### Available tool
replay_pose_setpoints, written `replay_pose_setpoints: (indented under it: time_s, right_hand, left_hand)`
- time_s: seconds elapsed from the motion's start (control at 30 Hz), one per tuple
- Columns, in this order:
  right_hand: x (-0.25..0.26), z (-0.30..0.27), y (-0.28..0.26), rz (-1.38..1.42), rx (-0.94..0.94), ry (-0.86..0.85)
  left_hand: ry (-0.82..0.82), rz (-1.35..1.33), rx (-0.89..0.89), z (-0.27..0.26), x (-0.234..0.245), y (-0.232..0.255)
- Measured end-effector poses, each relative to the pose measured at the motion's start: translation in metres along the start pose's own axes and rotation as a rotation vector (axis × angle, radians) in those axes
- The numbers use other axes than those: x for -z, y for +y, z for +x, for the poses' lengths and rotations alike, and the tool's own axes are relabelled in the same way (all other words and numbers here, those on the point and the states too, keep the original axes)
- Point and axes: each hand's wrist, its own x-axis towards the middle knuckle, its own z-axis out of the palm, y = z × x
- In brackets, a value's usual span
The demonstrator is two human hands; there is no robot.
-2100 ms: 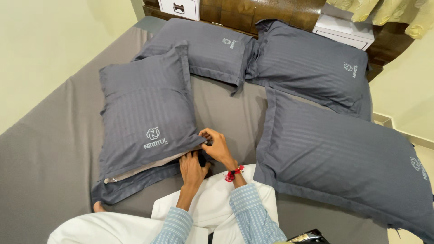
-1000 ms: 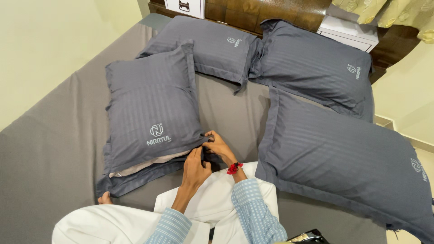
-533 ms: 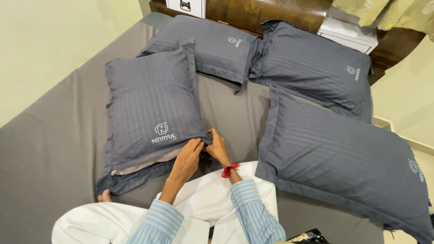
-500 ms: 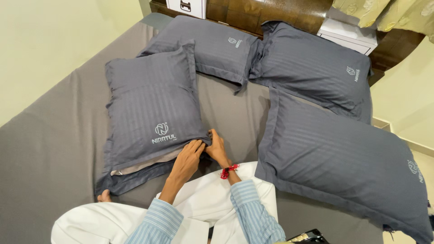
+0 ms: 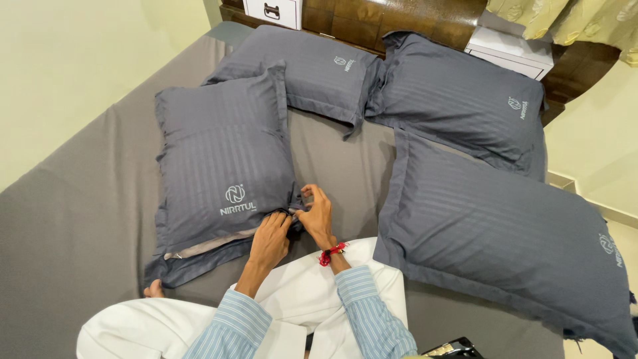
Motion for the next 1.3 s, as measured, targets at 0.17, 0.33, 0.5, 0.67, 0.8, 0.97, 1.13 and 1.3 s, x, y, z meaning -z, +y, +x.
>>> replay_pose_setpoints:
  time_s: [0.17,0.33,0.5,0.67,0.8,0.97,1.13,1.3]
  right_hand:
    - [-0.002,-0.011,-0.018,-0.003,0.123,0.021]
    - [-0.004,-0.013,-0.026,-0.001,0.095,-0.004]
    - [0.003,0.002,0.015,-0.025,-0.026,0.006]
    - [0.003,0.016,0.040,0.192,-0.101,0.064]
    - [0.008,0.010,0.016,0.248,-0.150,0.046]
    - [0.018,0.008,-0.008,0.075,-0.084,0.107]
    - [0.010,-0.011,0.004,0.240,-0.226,-0.093]
    - [-0.001,-0.013,0.034,-0.036,-0.039,-0.063]
  left_hand:
    - [-0.106,0.019,0.080,-0.003,-0.019,-0.006]
    - [-0.227,0.203,-0.018,-0.009,-0.024,-0.016]
    - [-0.151,0.371,-0.155,-0.008,-0.010,0.002]
    - [-0.047,0.345,0.000,-0.009,-0.010,0.023]
    - [-0.162,0.154,0.104,-0.007,-0.006,0.023]
    - [0.009,-0.116,0.190,0.002,-0.024,0.019]
    - [0.193,-0.252,0.116,-0.007,-0.041,0.009]
    - [0.105,-0.211,0.157,-0.004,-0.043,0.009]
